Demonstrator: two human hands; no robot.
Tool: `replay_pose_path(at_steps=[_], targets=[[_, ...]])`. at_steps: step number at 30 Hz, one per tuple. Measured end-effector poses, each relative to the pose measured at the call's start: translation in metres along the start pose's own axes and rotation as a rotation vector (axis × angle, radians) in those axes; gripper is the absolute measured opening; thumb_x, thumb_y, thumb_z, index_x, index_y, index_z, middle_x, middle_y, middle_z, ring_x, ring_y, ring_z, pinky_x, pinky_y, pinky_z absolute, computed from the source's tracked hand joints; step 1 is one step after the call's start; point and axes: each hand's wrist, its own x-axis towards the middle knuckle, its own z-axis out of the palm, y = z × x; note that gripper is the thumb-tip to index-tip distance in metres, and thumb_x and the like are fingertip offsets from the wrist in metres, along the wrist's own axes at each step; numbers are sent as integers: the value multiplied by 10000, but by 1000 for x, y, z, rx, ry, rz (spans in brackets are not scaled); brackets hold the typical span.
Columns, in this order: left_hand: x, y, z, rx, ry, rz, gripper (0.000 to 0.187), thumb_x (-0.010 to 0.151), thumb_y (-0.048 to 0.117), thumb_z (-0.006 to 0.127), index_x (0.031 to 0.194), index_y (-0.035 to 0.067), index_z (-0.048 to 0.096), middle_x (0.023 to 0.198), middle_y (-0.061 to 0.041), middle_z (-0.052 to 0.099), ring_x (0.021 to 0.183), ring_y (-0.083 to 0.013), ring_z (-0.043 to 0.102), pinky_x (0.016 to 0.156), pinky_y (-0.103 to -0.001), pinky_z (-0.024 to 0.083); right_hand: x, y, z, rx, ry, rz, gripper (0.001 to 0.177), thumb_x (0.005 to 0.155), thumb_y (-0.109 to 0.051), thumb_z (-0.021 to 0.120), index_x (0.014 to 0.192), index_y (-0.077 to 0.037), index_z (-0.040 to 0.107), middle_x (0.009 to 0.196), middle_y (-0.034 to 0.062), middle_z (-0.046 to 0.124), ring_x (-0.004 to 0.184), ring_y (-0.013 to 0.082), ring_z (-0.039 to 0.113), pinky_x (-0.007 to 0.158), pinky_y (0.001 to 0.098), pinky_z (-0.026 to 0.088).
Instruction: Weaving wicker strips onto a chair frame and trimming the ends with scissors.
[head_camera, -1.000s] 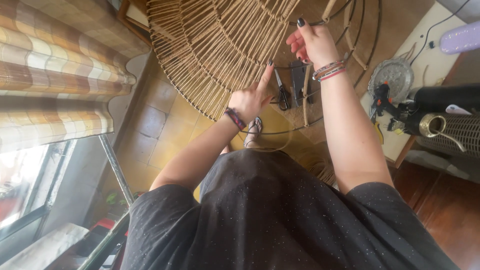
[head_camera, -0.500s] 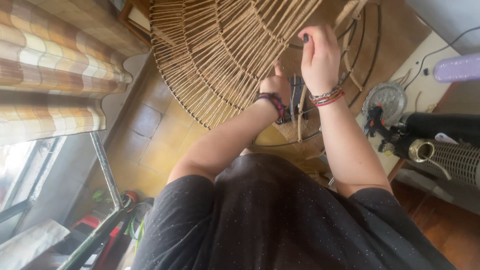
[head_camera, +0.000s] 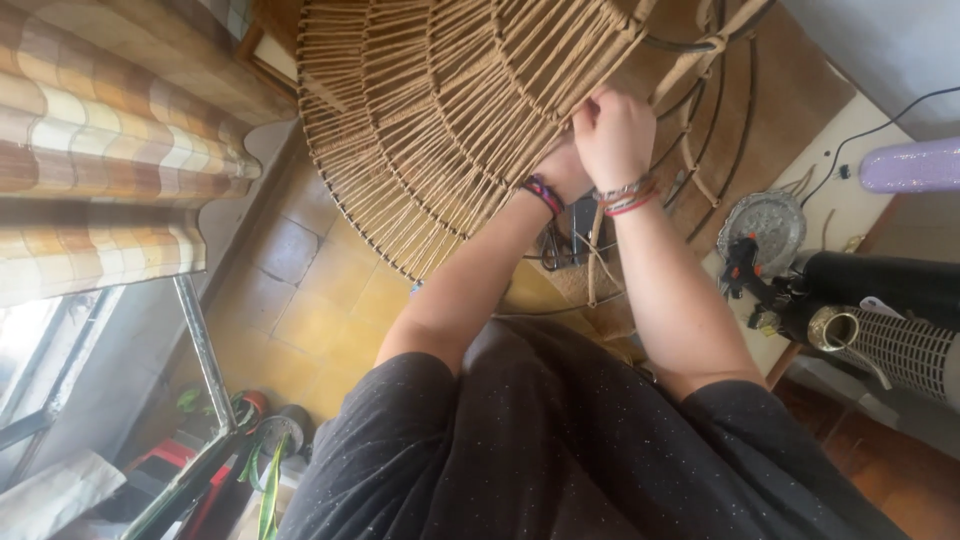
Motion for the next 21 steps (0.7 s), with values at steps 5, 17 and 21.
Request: replay_pose_path(at_steps=[5,17,21], targets=[[-76,22,-51,78,87,-77,246,896,233,503,797,187,724,781,-58,656,739,-286,651,623,-494,475,-8,-18,-17,301,353,7,146,984,-124,647,896,-85,757,599,-6,637,577,168,624,550,300,491],[-106,-37,-244,-47,1238,-11,129,925,157,731,929,99,616,1161,-48,524,967,-290,540,687,-424,545,16,-62,-55,1040,683,241,108,982,-20,597,909,-21,677,716,77,646,596,146,568,539,282,491],[-95,-42,-233,-52,1153,-6,252,892,267,831,793,67,713,1217,-38,551,1148,-287,513,749,-460,616,16,-68,-46,1168,792,306,44,939,-70,701,920,-44,732,834,51,738,753,108,637,641,284,526]])
